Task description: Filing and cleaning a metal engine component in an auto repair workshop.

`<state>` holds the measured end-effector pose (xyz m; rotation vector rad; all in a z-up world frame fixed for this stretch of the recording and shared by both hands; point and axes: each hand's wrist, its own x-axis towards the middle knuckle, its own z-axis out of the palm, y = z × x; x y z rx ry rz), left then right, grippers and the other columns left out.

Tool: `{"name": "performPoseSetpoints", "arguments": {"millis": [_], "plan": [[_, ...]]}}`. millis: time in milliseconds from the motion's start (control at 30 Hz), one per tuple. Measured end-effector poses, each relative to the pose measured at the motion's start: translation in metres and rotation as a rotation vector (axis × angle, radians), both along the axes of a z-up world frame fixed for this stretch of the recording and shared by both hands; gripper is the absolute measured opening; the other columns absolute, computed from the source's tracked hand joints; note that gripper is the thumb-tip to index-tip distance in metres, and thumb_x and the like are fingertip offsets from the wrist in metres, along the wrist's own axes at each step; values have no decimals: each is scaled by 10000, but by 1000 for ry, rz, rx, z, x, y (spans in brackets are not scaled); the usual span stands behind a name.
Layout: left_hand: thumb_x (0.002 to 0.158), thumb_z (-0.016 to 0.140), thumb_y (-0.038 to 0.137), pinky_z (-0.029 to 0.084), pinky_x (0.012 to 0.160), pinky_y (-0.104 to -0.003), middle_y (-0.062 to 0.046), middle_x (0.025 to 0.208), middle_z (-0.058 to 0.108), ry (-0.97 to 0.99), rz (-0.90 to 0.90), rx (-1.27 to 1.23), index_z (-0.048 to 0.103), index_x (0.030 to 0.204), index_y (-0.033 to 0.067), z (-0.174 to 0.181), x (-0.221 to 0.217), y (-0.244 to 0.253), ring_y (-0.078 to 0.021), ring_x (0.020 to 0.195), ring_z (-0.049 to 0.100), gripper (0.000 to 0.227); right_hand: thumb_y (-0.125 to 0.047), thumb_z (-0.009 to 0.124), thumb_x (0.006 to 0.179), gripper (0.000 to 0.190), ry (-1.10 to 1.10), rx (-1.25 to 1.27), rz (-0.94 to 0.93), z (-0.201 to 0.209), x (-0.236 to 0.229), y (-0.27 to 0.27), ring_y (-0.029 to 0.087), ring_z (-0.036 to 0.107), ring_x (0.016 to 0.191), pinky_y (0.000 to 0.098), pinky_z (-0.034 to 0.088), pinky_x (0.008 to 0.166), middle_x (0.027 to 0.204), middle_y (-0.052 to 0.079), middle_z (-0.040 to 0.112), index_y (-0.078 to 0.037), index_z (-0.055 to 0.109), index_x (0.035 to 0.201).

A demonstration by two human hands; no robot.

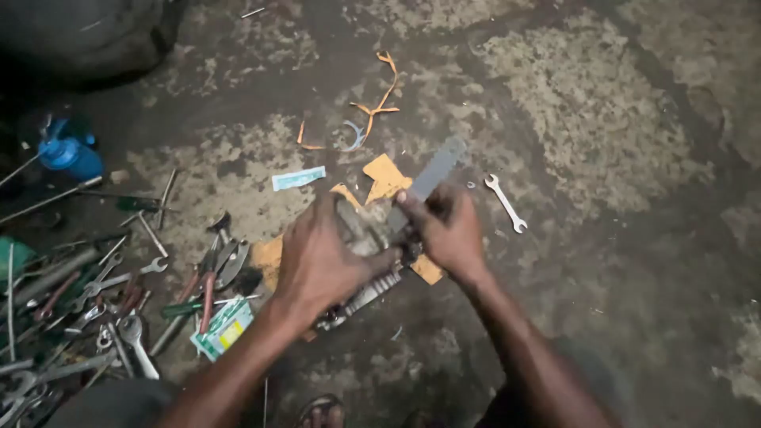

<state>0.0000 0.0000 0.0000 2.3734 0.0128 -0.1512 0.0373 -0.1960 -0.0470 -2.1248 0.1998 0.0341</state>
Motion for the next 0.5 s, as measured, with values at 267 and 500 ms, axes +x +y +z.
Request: {"name": "performPoseSetpoints", "arguments": {"millis": [267,500], "plan": [[535,970,459,529,872,-506,-252,1075,672,-13,24,40,508,1280,-21,-9,-1,-7,-418,1002,664,999,-376,783,867,393,-87,5,-42,-11,22,-8,139,687,572,334,531,555,653,119,739,14,778,822],[554,973,473,518,890,-521,-278,1072,668,-104,-6,39,456,1331,-86,-22,-5,-6,-434,988,664,1088,-307,784,895,348,-219,-52,23,-42,48,-17,146,521,520,352,425,490,574,52,631,32,749,825]]}}
